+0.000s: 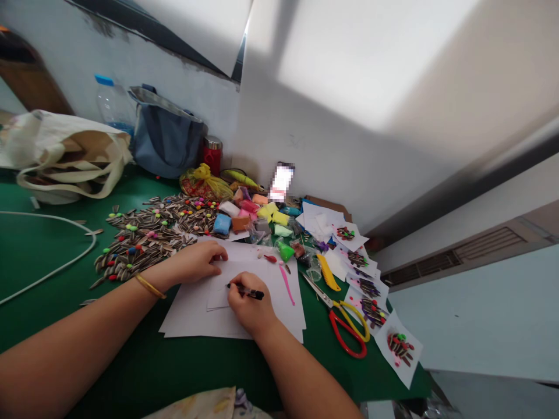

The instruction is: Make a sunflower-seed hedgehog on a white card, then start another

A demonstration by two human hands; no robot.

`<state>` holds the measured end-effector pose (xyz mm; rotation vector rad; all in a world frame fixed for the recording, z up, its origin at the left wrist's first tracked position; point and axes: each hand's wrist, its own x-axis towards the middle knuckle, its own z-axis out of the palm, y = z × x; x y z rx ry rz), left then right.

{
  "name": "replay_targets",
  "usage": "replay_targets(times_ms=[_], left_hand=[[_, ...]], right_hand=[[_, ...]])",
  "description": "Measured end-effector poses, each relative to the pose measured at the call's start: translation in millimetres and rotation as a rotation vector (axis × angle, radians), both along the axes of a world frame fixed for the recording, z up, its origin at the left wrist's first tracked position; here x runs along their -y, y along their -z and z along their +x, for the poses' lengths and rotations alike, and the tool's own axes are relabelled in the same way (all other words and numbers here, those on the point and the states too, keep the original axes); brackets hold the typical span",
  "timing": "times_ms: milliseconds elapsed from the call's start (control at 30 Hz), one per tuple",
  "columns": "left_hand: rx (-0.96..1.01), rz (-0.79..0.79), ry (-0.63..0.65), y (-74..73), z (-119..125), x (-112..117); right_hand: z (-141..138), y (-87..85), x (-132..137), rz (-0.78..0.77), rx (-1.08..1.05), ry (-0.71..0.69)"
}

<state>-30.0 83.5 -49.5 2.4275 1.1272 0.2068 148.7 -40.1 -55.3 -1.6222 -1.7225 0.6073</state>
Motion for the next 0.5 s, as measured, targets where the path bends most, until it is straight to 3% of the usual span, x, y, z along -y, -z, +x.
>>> replay_targets(times_ms=[500], left_hand=[[-0.013,-0.013,0.004,-0.3,0.8,-0.7]], right_hand=[[1.7,2.2,-1.2,0.010,0.000,-0.004]])
